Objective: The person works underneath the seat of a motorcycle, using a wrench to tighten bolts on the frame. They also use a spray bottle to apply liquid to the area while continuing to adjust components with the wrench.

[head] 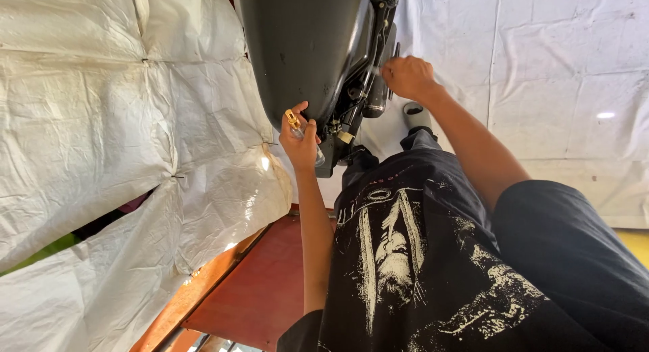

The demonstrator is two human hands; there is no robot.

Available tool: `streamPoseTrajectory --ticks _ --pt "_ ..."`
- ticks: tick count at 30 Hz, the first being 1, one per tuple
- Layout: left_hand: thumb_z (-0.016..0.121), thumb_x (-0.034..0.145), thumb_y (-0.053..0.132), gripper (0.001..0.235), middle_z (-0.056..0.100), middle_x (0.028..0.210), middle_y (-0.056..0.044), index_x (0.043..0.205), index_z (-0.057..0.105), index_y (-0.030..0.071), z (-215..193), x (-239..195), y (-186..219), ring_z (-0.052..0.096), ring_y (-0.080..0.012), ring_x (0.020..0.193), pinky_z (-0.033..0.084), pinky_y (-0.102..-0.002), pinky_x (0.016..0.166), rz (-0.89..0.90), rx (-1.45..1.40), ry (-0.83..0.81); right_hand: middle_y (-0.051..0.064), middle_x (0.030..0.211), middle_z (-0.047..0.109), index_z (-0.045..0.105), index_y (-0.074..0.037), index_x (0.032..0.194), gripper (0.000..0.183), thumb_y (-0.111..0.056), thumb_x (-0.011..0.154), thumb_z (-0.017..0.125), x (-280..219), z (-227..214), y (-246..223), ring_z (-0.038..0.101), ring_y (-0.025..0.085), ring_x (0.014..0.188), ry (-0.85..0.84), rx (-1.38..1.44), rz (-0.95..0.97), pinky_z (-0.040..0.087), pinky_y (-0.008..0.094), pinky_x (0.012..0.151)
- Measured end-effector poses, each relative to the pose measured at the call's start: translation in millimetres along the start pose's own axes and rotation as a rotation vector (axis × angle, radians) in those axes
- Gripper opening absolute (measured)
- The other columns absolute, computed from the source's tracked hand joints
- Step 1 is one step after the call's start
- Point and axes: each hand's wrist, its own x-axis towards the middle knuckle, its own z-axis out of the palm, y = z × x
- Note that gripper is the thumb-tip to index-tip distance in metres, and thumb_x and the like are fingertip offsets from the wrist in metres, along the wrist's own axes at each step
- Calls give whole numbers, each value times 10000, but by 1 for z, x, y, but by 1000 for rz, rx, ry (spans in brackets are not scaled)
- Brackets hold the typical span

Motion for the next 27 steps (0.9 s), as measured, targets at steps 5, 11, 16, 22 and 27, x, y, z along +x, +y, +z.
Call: streamPoseTrajectory --ticks 5,11,16,22,27 --pt "623 824 -56 348 574 664 -25 1145 711 45 2 -1 0 601 -137 388 501 -239 403 -7 -10 6 199 951 746 749 -249 995 323 -408 1059 476 21 -15 41 704 472 1009 -2 37 25 550 577 866" --pt "617 849 -37 340 564 695 -25 1174 693 32 5 -1 8 606 -145 406 507 -252 415 -28 -37 -21 200 1040 756 720 -253 1060 323 -447 1072 462 0 -11 46 678 485 1094 -74 179 19 525 593 954" --pt "616 872 -15 341 579 704 -23 1205 678 25 9 3 4 601 -144 412 522 -246 430 -76 15 -72 211 977 733 702 -268 1092 316 -496 1098 483 51 10 71 682 478 1031 68 326 137 538 582 910" --pt "624 874 -19 201 655 1103 -132 1070 647 20 2 2 -13 573 -110 418 523 -232 395 -94 12 -46 226 1015 748 750 -231 993 331 -433 1032 490 54 14 80 645 488 1112 -249 578 -82 491 565 1034" --pt "563 801 -85 196 659 1306 -118 913 482 54 4 0 -2 503 -119 518 483 -246 425 -220 50 -7 10 847 712 757 -222 1010 364 -520 1077 559 92 35 82 656 258 776 146 567 152 491 446 742"
